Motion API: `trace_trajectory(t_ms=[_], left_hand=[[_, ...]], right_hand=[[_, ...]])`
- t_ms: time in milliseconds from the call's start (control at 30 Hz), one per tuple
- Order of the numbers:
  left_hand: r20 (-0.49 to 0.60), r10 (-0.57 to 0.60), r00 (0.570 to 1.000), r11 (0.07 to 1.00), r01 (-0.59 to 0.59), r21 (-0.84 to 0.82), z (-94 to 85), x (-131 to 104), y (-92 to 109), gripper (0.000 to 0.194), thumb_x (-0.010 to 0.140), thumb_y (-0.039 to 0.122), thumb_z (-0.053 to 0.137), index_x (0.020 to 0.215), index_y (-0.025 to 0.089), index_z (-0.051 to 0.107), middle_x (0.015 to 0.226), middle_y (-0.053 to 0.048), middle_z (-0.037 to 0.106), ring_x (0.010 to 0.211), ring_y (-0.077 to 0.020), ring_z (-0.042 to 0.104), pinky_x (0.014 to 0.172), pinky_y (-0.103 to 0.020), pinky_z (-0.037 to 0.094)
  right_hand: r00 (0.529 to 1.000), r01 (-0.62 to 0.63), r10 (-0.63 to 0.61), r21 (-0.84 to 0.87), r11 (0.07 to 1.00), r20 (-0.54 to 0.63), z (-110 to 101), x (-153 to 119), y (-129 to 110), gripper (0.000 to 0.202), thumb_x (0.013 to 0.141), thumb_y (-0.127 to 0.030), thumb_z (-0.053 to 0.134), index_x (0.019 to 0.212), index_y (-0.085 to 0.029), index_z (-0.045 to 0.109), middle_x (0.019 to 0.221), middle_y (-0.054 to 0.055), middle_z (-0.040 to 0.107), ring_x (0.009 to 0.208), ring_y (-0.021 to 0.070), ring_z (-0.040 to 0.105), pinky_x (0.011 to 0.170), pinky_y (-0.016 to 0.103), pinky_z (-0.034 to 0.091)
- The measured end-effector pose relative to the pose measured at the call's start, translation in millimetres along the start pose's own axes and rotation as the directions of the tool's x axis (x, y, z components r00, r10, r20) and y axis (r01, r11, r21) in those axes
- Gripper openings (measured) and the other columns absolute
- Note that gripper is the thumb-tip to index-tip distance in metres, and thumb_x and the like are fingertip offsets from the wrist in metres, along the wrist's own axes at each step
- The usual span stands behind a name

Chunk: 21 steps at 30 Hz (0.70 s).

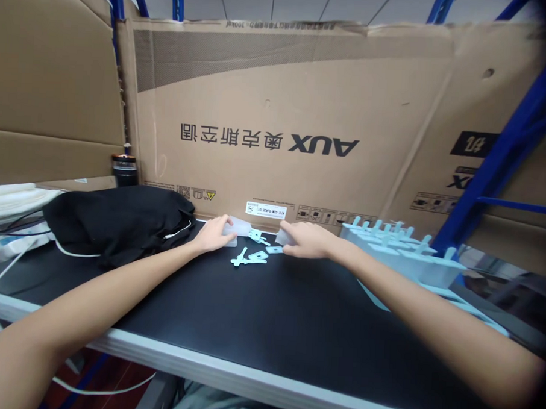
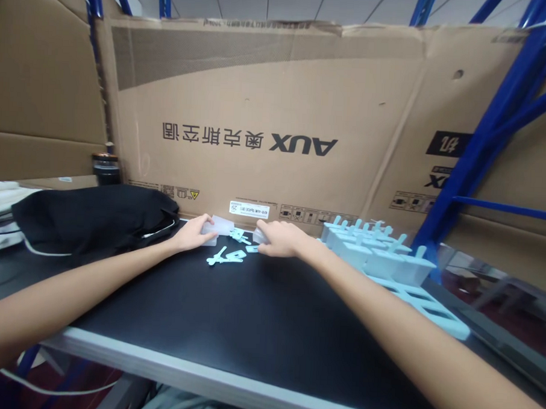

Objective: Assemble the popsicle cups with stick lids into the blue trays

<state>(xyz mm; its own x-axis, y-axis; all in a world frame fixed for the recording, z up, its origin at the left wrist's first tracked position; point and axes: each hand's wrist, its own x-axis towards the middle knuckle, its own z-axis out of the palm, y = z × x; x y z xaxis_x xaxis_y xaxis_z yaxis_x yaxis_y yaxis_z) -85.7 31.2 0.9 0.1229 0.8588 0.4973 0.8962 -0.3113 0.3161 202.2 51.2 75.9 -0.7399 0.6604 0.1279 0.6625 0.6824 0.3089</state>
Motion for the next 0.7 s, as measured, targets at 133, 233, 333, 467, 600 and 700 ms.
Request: trace_trajectory(t_ms=[133, 233, 333, 467, 600, 700], left_hand=[[-0.078, 0.040, 0.996, 0.995, -0.032, 0.092, -12.8, -5, 14, 0.032, 0.086, 0.047, 0.051, 0.105, 0.021, 0.053, 0.118, -0.009, 0.054, 0.115, -0.0273, 0.048, 0.100, -0.045, 0.034], [0.021, 0.257, 0.966, 0.964, -0.257, 0.071, -26.7, -11, 35, 0.032, 0.088, 0.049, 0.048, 0.103, 0.022, 0.055, 0.109, -0.007, 0.057, 0.106, -0.0234, 0.051, 0.095, -0.038, 0.039], [0.276, 0.480, 0.833, 0.872, -0.486, -0.052, -34.7, -18, 56, 0.031, 0.086, 0.050, 0.053, 0.097, 0.022, 0.059, 0.099, -0.004, 0.060, 0.094, -0.0199, 0.055, 0.085, -0.031, 0.043], [0.404, 0.520, 0.752, 0.840, -0.536, -0.083, -30.4, -22, 68, 0.021, 0.086, 0.041, 0.055, 0.091, 0.021, 0.061, 0.091, -0.002, 0.061, 0.076, -0.0158, 0.057, 0.070, -0.026, 0.043], [0.341, 0.524, 0.781, 0.845, -0.528, -0.089, -17.4, -23, 64, 0.012, 0.087, 0.026, 0.051, 0.088, 0.019, 0.061, 0.089, -0.003, 0.061, 0.076, -0.0153, 0.057, 0.072, -0.026, 0.044], [0.248, 0.527, 0.813, 0.848, -0.525, -0.078, -7.5, -22, 61, 0.010, 0.085, 0.018, 0.050, 0.090, 0.018, 0.058, 0.089, -0.003, 0.059, 0.078, -0.0149, 0.055, 0.073, -0.025, 0.044]], right_hand=[[0.999, -0.014, 0.014, 0.005, 1.000, 0.038, 2, 7, 1, 0.038, 0.076, -0.039, 0.052, 0.109, -0.021, 0.049, 0.092, 0.010, 0.064, 0.078, 0.0258, 0.061, 0.058, 0.030, 0.035], [0.995, 0.002, -0.011, 0.085, 0.996, 0.102, 3, 21, 3, 0.033, 0.074, -0.035, 0.053, 0.103, -0.021, 0.052, 0.095, 0.010, 0.064, 0.080, 0.0242, 0.060, 0.058, 0.029, 0.035], [0.985, 0.022, -0.048, 0.155, 0.988, 0.168, 10, 29, 8, 0.032, 0.071, -0.035, 0.057, 0.099, -0.021, 0.053, 0.094, 0.008, 0.063, 0.079, 0.0218, 0.059, 0.058, 0.028, 0.035], [0.989, 0.020, -0.048, 0.188, 0.982, 0.142, 21, 20, 14, 0.036, 0.069, -0.037, 0.061, 0.100, -0.021, 0.053, 0.090, 0.006, 0.063, 0.077, 0.0206, 0.058, 0.060, 0.027, 0.036], [0.980, 0.078, -0.124, 0.278, 0.957, 0.152, 20, 2, 18, 0.029, 0.072, -0.039, 0.061, 0.093, -0.020, 0.054, 0.084, 0.004, 0.062, 0.075, 0.0190, 0.057, 0.061, 0.027, 0.037], [0.970, 0.095, -0.161, 0.324, 0.941, 0.183, 8, -9, 20, 0.027, 0.073, -0.040, 0.060, 0.090, -0.019, 0.056, 0.083, 0.003, 0.063, 0.075, 0.0184, 0.058, 0.062, 0.027, 0.038]])
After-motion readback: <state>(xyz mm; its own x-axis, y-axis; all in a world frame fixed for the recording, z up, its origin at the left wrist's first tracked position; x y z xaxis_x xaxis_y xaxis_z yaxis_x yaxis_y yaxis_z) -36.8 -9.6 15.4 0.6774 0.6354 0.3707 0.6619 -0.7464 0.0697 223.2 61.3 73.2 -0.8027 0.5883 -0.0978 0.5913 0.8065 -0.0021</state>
